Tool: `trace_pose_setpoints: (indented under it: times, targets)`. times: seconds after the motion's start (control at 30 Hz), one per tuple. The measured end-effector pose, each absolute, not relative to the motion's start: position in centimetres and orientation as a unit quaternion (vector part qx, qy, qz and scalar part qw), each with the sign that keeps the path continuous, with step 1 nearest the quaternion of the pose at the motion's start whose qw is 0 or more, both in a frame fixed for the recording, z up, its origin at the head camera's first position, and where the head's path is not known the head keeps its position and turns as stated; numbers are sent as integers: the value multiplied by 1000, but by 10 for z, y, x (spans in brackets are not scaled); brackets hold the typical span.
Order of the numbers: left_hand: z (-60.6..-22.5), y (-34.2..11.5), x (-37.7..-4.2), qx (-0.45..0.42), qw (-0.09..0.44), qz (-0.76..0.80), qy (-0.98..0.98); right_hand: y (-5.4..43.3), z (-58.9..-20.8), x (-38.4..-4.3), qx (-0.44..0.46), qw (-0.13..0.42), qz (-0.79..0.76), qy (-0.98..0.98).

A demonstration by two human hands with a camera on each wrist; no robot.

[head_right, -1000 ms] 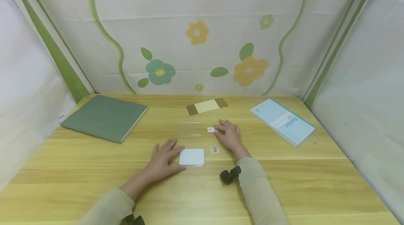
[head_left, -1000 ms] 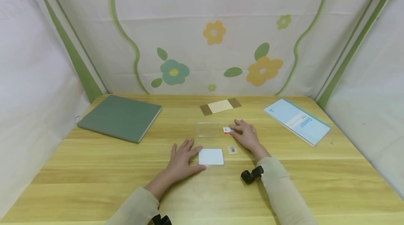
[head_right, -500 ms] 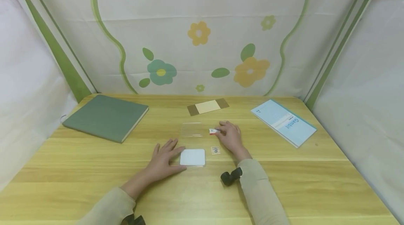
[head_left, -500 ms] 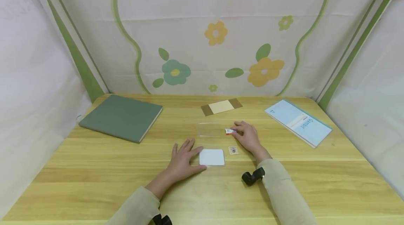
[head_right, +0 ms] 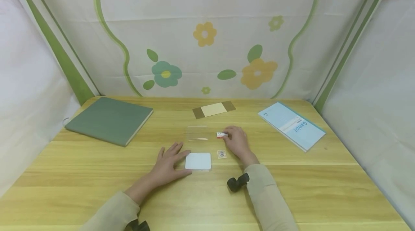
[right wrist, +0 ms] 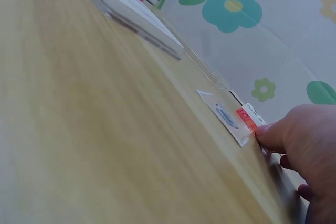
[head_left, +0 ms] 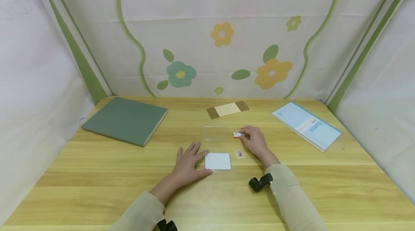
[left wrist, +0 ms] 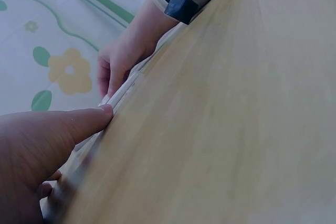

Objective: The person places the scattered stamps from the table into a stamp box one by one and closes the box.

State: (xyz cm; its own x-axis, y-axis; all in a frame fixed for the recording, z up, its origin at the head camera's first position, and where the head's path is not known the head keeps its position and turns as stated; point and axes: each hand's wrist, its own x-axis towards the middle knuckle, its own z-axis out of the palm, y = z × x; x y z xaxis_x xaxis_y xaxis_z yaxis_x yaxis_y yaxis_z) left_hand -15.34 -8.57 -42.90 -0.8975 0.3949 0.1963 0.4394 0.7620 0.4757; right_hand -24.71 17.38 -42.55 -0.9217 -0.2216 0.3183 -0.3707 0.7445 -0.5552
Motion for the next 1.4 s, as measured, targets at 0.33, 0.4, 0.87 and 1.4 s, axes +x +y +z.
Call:
trace_pose_setpoints:
  times: [0.33, 0.4, 0.87, 1.4]
  targets:
    - [-429, -86, -153, -230, 53, -267, -934, 174, -426, -246, 162, 120, 317, -927]
    - [-429, -86, -153, -230, 52, -267, -934, 175, -427, -247, 164, 112, 317, -928]
    - [-428, -87, -153, -224, 43, -263, -937, 178, -427, -245, 183, 83, 332, -922]
    - [-427, -86, -153, -225, 39, -257, -939, 175, -427, -244, 175, 92, 323, -926]
